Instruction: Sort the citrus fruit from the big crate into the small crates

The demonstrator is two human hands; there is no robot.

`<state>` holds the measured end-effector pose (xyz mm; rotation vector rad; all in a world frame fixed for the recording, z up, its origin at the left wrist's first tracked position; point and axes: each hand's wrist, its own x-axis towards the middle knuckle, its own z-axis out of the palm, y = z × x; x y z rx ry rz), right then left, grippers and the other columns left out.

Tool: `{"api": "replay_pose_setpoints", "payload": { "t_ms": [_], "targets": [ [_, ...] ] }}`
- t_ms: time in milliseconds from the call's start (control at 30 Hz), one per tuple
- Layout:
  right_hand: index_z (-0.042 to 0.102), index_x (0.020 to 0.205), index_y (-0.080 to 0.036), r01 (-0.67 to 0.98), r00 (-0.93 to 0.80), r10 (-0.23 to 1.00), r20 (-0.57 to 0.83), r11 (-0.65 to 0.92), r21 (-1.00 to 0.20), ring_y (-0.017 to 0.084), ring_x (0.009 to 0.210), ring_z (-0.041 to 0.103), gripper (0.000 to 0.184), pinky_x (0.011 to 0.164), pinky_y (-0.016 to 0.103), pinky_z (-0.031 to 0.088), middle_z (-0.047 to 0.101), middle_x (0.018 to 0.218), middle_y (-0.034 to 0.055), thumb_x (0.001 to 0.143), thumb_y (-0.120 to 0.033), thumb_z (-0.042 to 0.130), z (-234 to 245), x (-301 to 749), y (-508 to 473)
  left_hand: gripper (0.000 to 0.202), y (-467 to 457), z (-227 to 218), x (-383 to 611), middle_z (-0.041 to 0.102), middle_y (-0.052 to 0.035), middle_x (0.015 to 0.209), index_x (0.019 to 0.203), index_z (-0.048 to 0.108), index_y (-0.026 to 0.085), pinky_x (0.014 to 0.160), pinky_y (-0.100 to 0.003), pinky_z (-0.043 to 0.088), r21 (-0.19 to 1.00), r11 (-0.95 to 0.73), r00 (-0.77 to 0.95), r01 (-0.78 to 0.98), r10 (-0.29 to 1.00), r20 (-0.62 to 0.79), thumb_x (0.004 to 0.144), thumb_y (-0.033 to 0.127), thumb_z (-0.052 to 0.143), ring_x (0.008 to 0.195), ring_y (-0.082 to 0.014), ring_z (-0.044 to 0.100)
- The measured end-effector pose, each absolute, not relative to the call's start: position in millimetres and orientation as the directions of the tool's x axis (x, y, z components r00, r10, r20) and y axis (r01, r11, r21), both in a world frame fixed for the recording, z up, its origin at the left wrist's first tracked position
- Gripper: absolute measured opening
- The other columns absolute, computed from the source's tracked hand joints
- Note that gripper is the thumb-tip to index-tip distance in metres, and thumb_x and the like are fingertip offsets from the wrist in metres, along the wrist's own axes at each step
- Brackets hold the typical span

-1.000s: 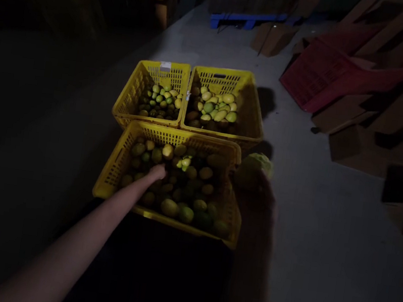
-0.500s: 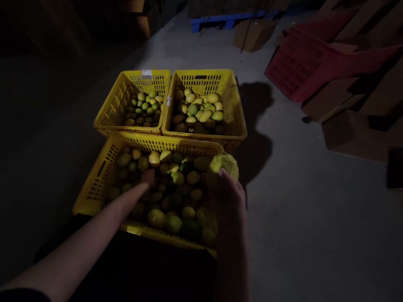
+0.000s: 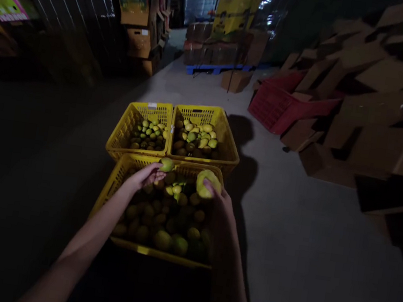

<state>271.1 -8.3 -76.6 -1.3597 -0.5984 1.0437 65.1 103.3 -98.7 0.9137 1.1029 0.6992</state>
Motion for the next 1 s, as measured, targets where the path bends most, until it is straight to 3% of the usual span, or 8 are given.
{"api": "replay_pose_setpoints", "payload": {
  "t_ms": [100,233,333,500,633,767,1000],
  "targets": [
    [0.067,0.089,-0.015,-0.215,0.382,0.899,-0.213,-0.138,-0.967,0.023,0.071,0.064,0.044,0.060,0.031,0.050,0.070,0.077,0.0055,0.053,-0.040,0.077,-66,252,9,0.022,83,-75,63,0.067,-0.0012,0.087,0.085,0.062,0.017,0.086,-0.023,0.047,0.916,0.337,0.286,-0.217,0.919,-0.271,0.066,0.022,0.070,0.082,-0.0106,0.062],
    [0.063,0.093,-0.018,-0.023,0.390,0.921,0.001,0.011,-1.000,0.024,0.087,0.063,0.053,0.078,0.036,0.051,0.069,0.092,0.0050,0.045,-0.032,0.081,-62,226,24,0.042,60,-72,60,0.068,-0.0021,0.099,0.094,0.066,0.018,0.090,-0.027,0.045,0.923,0.207,0.269,-0.324,0.956,-0.120,0.054,0.017,0.079,0.091,-0.0150,0.062],
    [0.059,0.095,-0.019,0.020,0.391,0.913,0.117,0.119,-0.993,0.025,0.091,0.062,0.057,0.084,0.040,0.050,0.067,0.095,0.0051,0.044,-0.035,0.082,-78,211,29,0.048,58,-79,56,0.068,-0.0039,0.099,0.100,0.065,0.017,0.090,-0.031,0.045,0.949,0.087,0.169,-0.304,0.985,-0.036,0.055,0.020,0.081,0.093,-0.0182,0.061],
    [0.052,0.100,-0.021,-0.002,0.433,0.887,0.163,0.182,-0.983,0.024,0.085,0.063,0.063,0.080,0.040,0.052,0.064,0.092,0.0051,0.046,-0.036,0.081,-110,201,30,0.048,61,-87,52,0.065,-0.0047,0.099,0.099,0.060,0.018,0.089,-0.033,0.044,0.976,-0.112,0.050,-0.186,0.991,0.124,0.057,0.026,0.080,0.093,-0.0189,0.061],
    [0.049,0.101,-0.021,0.167,0.359,0.883,0.302,0.258,-0.952,0.023,0.087,0.060,0.056,0.079,0.036,0.050,0.060,0.094,0.0043,0.053,-0.032,0.076,-109,205,18,0.048,56,-89,57,0.060,-0.0035,0.097,0.098,0.052,0.019,0.085,-0.031,0.046,0.955,-0.277,0.075,-0.103,0.955,0.285,0.059,0.024,0.079,0.091,-0.0173,0.059],
    [0.047,0.100,-0.022,0.299,0.388,0.852,0.353,0.246,-0.922,0.021,0.087,0.059,0.050,0.078,0.033,0.049,0.058,0.095,0.0035,0.057,-0.029,0.072,-97,211,6,0.048,49,-90,63,0.058,-0.0041,0.102,0.099,0.048,0.021,0.085,-0.031,0.046,0.952,-0.302,0.136,-0.042,0.943,0.305,0.061,0.020,0.076,0.094,-0.0178,0.058],
    [0.044,0.105,-0.023,0.241,0.415,0.846,0.335,0.253,-0.937,0.022,0.093,0.057,0.057,0.086,0.038,0.048,0.055,0.103,0.0051,0.057,-0.026,0.075,-97,210,4,0.042,48,-90,61,0.055,-0.0051,0.102,0.100,0.053,0.020,0.083,-0.030,0.046,0.951,-0.302,0.173,0.067,0.942,0.287,0.063,0.018,0.073,0.095,-0.0192,0.055]
  ]
}}
